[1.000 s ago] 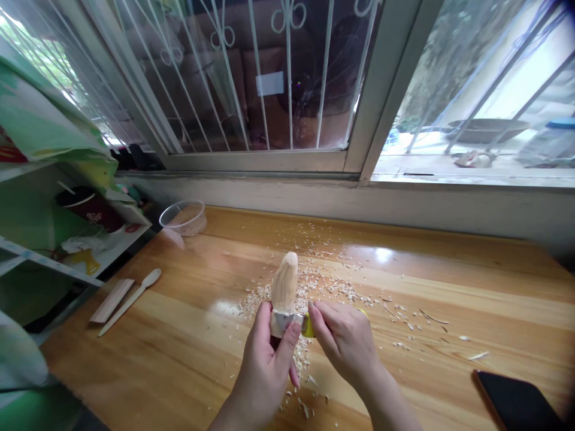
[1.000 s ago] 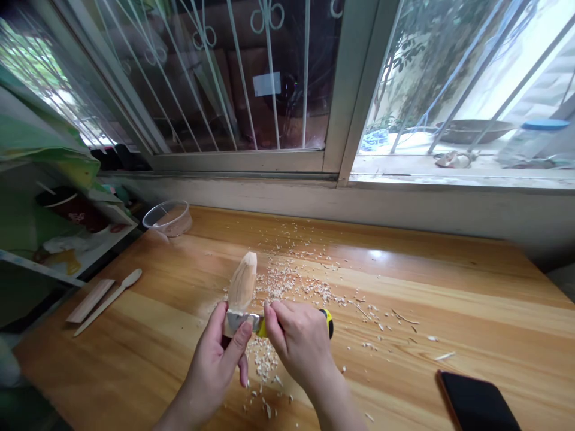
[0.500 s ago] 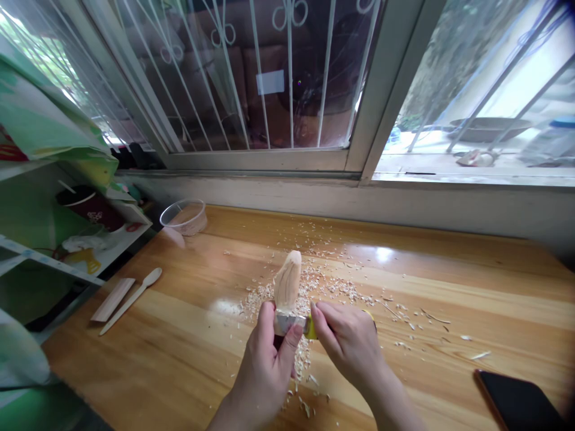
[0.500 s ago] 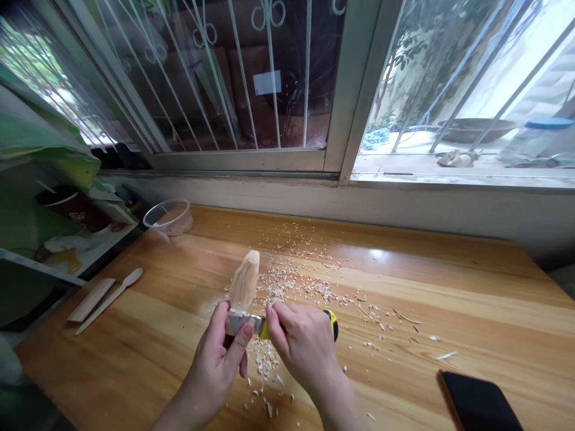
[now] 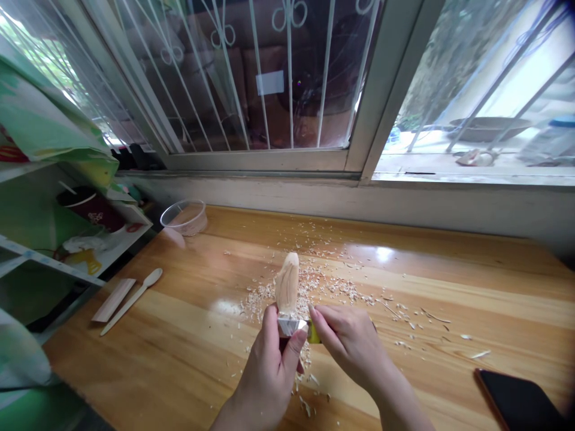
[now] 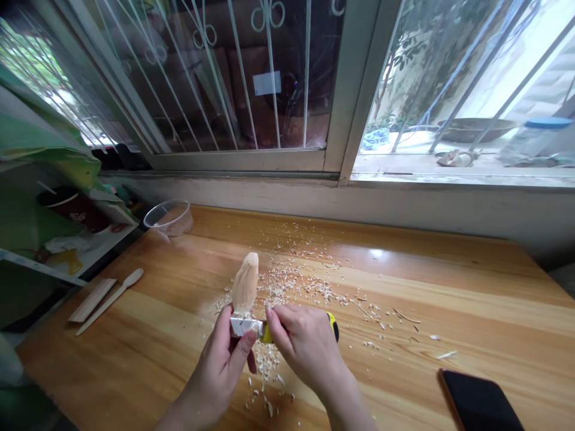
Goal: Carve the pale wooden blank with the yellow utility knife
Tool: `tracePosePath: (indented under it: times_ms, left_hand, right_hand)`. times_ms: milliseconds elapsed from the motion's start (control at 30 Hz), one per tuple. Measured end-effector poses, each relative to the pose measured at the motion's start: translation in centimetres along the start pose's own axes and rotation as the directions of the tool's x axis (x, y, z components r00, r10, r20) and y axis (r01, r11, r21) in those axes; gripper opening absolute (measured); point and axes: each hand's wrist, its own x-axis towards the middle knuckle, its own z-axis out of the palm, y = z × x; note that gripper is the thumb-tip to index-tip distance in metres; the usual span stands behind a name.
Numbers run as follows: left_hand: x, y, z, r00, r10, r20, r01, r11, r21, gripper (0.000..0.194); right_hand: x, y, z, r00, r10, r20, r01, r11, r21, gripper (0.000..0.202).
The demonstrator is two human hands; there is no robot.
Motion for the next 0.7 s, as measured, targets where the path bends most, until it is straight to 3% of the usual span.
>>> tracePosePath:
  times_ms: [133, 267, 433, 533, 700]
  left_hand:
    - [0.01, 0.1, 0.16, 0.992, 0.054, -0.118, -0.043, 0.994, 0.1, 0.022]
    - [-0.02, 0.41, 0.42, 0.986, 0.027, -0.166, -0.014, 0.997, 0.082, 0.022]
    - [-0.31, 0.86, 0.7, 0.992, -0.021, -0.126, 0.02, 1.0, -0.01, 0.022]
    - [-0.38, 0.72, 0.73, 0.994, -0.004, -0.113, 0.008, 1.0, 0.029, 0.021]
    - [-0.13, 0.18, 0.59, 0.984, 0.058, -0.167, -0.035, 0.99, 0.134, 0.021]
  right_hand:
    - [0.08, -0.42, 0.1, 0.992, -0.024, -0.124, 0.014, 0.997, -0.08, 0.042]
    - [0.2, -0.95, 0.48, 0.968, -0.048, -0.246, 0.016, 0.992, -0.129, 0.04]
    - [0.18, -0.5, 0.39, 0.992, -0.024, -0.128, 0.019, 0.999, -0.043, 0.042]
    - [0.11, -0.16, 0.19, 0.999, -0.005, -0.049, 0.005, 1.0, -0.015, 0.044]
    - [0.08, -0.7, 0.44, 0.987, -0.005, -0.158, -0.006, 0.997, -0.072, 0.043]
